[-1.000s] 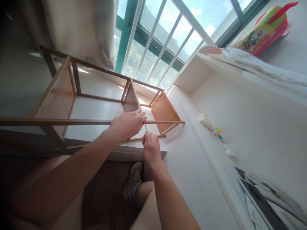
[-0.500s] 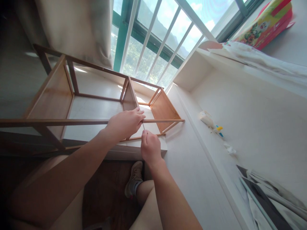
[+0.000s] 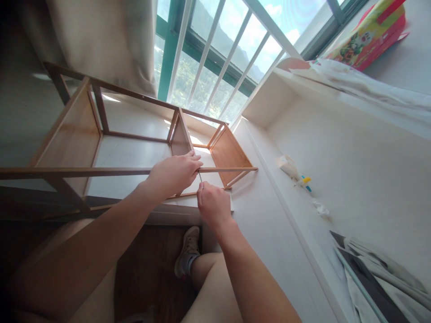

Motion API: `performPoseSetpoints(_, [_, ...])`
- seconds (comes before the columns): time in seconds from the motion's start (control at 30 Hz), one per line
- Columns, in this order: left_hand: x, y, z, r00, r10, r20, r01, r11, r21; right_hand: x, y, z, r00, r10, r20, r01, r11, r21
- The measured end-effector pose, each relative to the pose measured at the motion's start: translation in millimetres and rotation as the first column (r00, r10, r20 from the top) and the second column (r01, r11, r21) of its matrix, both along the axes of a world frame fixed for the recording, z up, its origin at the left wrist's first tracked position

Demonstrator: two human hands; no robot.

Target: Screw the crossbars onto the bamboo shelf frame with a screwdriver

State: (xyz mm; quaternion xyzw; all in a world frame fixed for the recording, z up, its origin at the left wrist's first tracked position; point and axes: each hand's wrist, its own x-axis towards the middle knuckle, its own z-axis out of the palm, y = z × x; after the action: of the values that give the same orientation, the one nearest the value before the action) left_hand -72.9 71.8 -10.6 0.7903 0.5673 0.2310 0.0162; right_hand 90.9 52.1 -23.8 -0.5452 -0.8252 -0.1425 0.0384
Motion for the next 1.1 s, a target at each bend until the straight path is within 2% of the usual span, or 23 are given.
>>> performPoseSetpoints(0.17, [-0.1, -1.3, -0.5, 1.000, -0.001, 0.013, 0.000, 1.000, 0.008, 2.8, 2.0, 6.8, 0.998, 0.047, 0.043, -0.047, 0.999, 0.007])
performPoseSetpoints(0.27, [0.4, -2.0, 0.0, 0.999, 0.024, 0.021, -0.024, 1.000, -0.015, 3.1, 2.7, 9.4, 0.998, 0.064, 0.012, -0.063, 0.998, -0.026])
performPoseSetpoints(0.37, [0.7, -2.5, 1.1, 0.999, 0.045, 0.015, -0.044, 0.998, -0.034, 1.0, 2.9, 6.5, 0.992, 0.045, -0.114, -0.053, 0.996, -0.070])
performPoseSetpoints(0.47, [0.2, -2.8, 2.3, 0.999, 0.037, 0.015, -0.036, 0.998, -0.046, -2.3, 3.6, -1.0, 0.936, 0.019, -0.352, -0.068, 0.989, -0.128])
performPoseSetpoints(0.53, [-0.2, -3.0, 3.0, 0.999, 0.026, 0.020, -0.025, 0.999, -0.047, -4.9, 4.1, -7.1, 0.835, -0.012, -0.550, -0.103, 0.979, -0.177])
performPoseSetpoints(0.63, [-0.3, -3.7, 4.1, 0.999, 0.024, 0.024, -0.023, 0.999, -0.048, -11.1, 3.5, -14.4, 0.589, -0.118, -0.800, -0.164, 0.951, -0.261])
performPoseSetpoints(0.67, [-0.3, -3.9, 4.5, 0.999, 0.026, 0.023, -0.025, 0.998, -0.050, -14.0, 2.7, -15.6, 0.482, -0.175, -0.858, -0.186, 0.937, -0.296])
performPoseSetpoints(0.73, [-0.2, -4.2, 4.8, 0.999, 0.029, 0.020, -0.028, 0.998, -0.058, -20.0, 0.1, -15.5, 0.222, -0.325, -0.919, -0.252, 0.892, -0.376])
performPoseSetpoints(0.8, [0.0, -3.9, 4.2, 0.999, 0.030, 0.017, -0.029, 0.998, -0.060, -25.2, -3.3, -12.4, -0.039, -0.495, -0.868, -0.381, 0.810, -0.445])
performPoseSetpoints(0.83, [0.1, -3.5, 3.6, 0.999, 0.030, 0.016, -0.029, 0.998, -0.057, -27.1, -5.0, -10.1, -0.136, -0.574, -0.807, -0.465, 0.756, -0.460])
performPoseSetpoints(0.87, [0.1, -2.9, 2.8, 1.000, 0.027, 0.016, -0.027, 0.998, -0.050, -28.4, -6.6, -7.7, -0.200, -0.640, -0.742, -0.548, 0.701, -0.456])
performPoseSetpoints(0.93, [0.1, -1.8, 1.4, 1.000, 0.020, 0.012, -0.020, 0.999, -0.032, -29.7, -9.2, -3.3, -0.266, -0.720, -0.641, -0.669, 0.617, -0.414])
performPoseSetpoints(1.0, [0.1, -1.2, 1.0, 1.000, 0.012, 0.002, -0.012, 1.000, -0.020, -30.4, -10.6, -0.6, -0.312, -0.744, -0.591, -0.715, 0.593, -0.370])
performPoseSetpoints(1.1, [-0.3, -2.2, 2.3, 1.000, 0.009, -0.013, -0.009, 1.000, -0.012, -32.5, -11.9, 0.1, -0.361, -0.750, -0.555, -0.726, 0.599, -0.337])
